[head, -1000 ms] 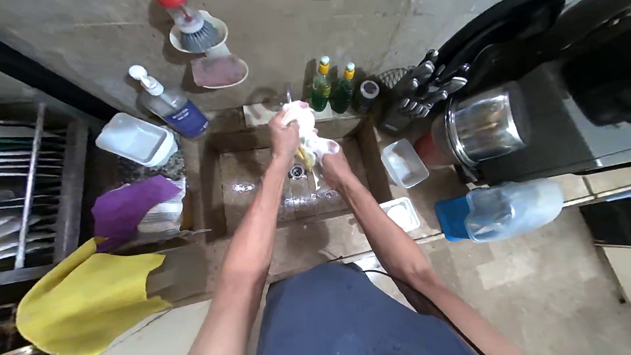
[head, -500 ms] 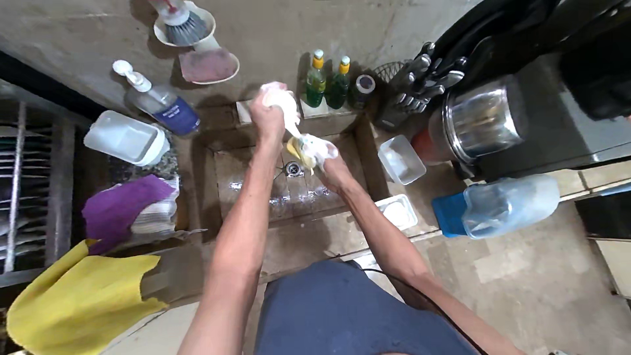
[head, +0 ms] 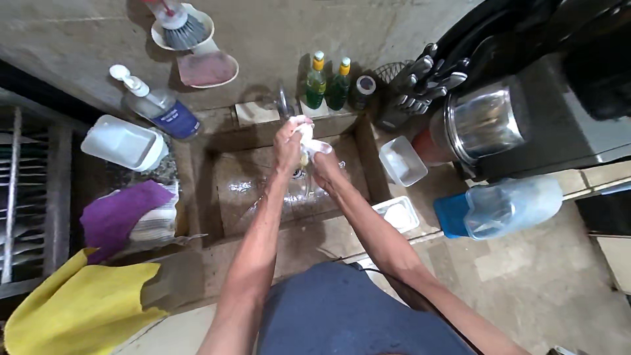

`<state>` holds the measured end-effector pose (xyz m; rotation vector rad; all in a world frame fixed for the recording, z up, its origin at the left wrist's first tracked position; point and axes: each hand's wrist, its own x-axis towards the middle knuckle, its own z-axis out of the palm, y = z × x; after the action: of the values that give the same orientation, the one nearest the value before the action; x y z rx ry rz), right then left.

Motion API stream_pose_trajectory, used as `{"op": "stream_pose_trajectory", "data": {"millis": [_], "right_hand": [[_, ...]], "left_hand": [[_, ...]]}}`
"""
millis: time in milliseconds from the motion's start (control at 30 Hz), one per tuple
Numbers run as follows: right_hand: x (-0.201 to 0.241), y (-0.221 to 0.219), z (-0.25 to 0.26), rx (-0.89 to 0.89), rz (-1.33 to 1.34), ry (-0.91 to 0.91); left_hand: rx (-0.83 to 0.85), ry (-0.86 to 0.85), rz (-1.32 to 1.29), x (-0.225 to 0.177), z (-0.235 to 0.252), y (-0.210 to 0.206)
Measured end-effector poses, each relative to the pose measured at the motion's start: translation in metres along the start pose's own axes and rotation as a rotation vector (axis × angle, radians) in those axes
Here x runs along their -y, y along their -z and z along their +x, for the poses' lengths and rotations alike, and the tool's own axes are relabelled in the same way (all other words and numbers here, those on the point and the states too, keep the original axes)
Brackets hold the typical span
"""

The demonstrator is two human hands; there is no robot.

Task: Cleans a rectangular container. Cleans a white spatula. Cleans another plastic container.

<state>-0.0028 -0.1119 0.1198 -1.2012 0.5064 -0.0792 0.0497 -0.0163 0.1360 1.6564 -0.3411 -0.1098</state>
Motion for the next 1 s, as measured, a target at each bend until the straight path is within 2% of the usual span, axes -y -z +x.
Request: {"op": "stream_pose_trajectory", "data": {"millis": [100, 200, 267, 333, 433, 533, 633, 700, 767, 833, 933, 1000], "right_hand": [[-0.010, -0.005, 0.011, -0.129, -0.021, 0.048], [-0.014, -0.003, 0.014, -0.243, -0.168, 0.075], [-0.017, 0.001, 0.018, -0.274, -0.204, 0.093], [-0.009, 0.004, 0.020, -0.276, -0.228, 0.077], [-0.005, 0.009, 0.017, -0.174, -0.173, 0.037], [-0.015, 0.011, 0.012, -0.100, 0.023, -0.002], [-0.020, 0.011, 0.014, -0.182, 0.071, -0.071], [-0.019, 0.011, 0.016, -0.287, -0.045, -0.058], [-0.017, 0.016, 0.017, -0.343, -0.234, 0.054], [-0.016, 0.030, 0.016, -0.308, -0.454, 0.244], [-0.008, 0.054, 0.023, -0.098, -0.696, 0.491], [0.004, 0.071, 0.030, 0.095, -0.857, 0.565]], "left_hand": [[-0.037, -0.025, 0.152, 0.014, -0.010, -0.012], [-0.034, 0.013, 0.129, 0.021, -0.020, -0.022], [-0.024, 0.096, 0.001, 0.030, -0.036, -0.031], [-0.063, 0.288, -0.033, 0.038, -0.056, -0.041], [-0.036, 0.403, 0.171, 0.042, -0.075, -0.049], [-0.007, 0.332, 0.388, 0.037, -0.080, -0.046], [-0.012, 0.369, 0.439, 0.035, -0.075, -0.049], [-0.016, 0.390, 0.486, 0.029, -0.076, -0.050], [0.010, 0.377, 0.514, 0.017, -0.086, -0.044], [0.055, 0.373, 0.532, 0.006, -0.091, -0.035], [0.143, 0.376, 0.618, 0.004, -0.078, -0.016], [0.273, 0.349, 0.675, 0.003, -0.070, 0.002]]}}
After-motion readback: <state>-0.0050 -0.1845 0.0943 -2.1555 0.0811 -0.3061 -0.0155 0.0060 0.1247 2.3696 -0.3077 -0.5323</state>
